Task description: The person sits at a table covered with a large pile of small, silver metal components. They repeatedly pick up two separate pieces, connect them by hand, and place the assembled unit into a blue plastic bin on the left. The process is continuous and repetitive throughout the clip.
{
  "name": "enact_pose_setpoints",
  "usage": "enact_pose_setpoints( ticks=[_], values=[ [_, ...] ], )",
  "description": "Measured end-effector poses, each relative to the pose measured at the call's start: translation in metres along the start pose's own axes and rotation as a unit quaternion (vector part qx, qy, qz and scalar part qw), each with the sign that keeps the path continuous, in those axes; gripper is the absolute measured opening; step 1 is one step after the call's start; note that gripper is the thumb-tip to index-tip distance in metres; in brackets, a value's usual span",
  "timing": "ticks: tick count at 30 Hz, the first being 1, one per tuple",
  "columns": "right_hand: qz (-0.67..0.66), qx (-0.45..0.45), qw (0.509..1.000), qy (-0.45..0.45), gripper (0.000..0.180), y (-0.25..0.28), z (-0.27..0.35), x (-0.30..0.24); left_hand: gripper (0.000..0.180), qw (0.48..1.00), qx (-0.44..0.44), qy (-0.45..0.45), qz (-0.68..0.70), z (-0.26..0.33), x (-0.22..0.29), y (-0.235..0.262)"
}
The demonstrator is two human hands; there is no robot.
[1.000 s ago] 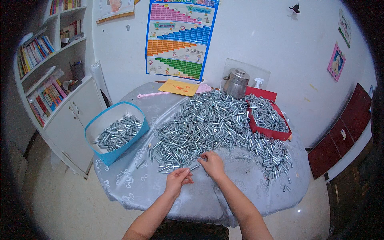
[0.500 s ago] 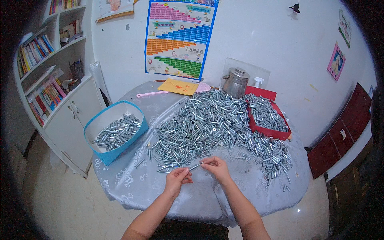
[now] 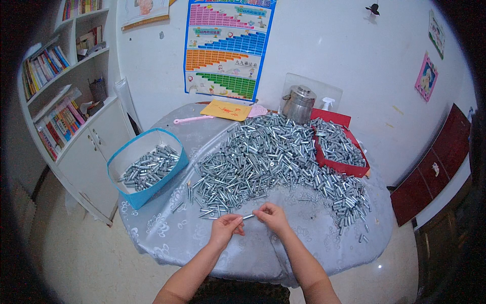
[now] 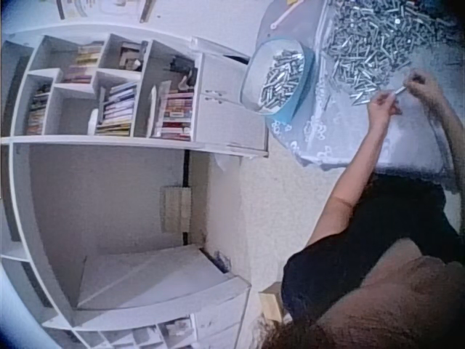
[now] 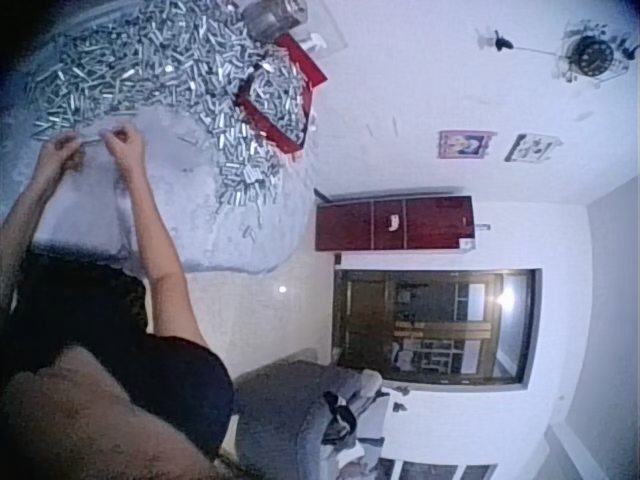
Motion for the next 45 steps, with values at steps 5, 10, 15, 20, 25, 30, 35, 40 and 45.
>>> enact_pose_setpoints(
  ticks=[5,10,15,20,25,30,35,40,45],
  values=[
    [-0.047,0.022,0.999,-0.001,0.034,-0.002,0.003,-0.006,0.015,1.0,0.008,-0.005,-0.001,-0.001,-0.001,0.002],
    [-0.069,-0.011,0.997,-0.03,0.041,-0.004,0.01,-0.017,0.014,0.998,0.043,-0.008,0.035,-0.002,-0.001,0.006],
    [-0.094,0.002,0.995,0.044,0.041,-0.001,0.012,-0.029,0.015,0.998,0.056,-0.007,0.037,-0.002,0.0,0.006],
    [-0.08,0.0,0.997,0.009,0.04,0.0,0.012,-0.027,0.015,0.997,0.061,-0.008,0.042,-0.001,0.001,0.006],
    [-0.091,-0.021,0.996,-0.006,0.041,-0.001,0.012,-0.019,0.014,0.997,0.057,-0.01,0.053,-0.002,0.0,0.005],
    [-0.054,-0.047,0.997,-0.022,0.046,-0.006,0.011,-0.017,0.014,0.996,0.059,-0.016,0.063,-0.004,-0.003,0.01],
    [-0.071,0.02,0.995,-0.066,0.048,0.008,0.006,-0.01,0.016,0.988,0.122,-0.088,0.029,-0.002,0.035,0.014],
    [-0.118,0.086,0.988,-0.046,0.046,0.018,0.003,-0.009,0.015,0.911,0.203,-0.346,-0.099,-0.022,0.139,0.056],
    [-0.127,0.086,0.988,-0.028,0.042,0.017,0.007,-0.017,0.016,0.722,0.341,-0.473,-0.374,-0.038,0.218,0.097]
  ],
)
Point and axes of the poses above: each hand's wrist, its own z-axis away from the middle knuckle, its own y-axis out of the back of the hand, x = y × z, the point moved 5 cm from there along -z, towards the middle knuckle, and after that the axes turned 15 degrees about x, right-handed, at the moved point
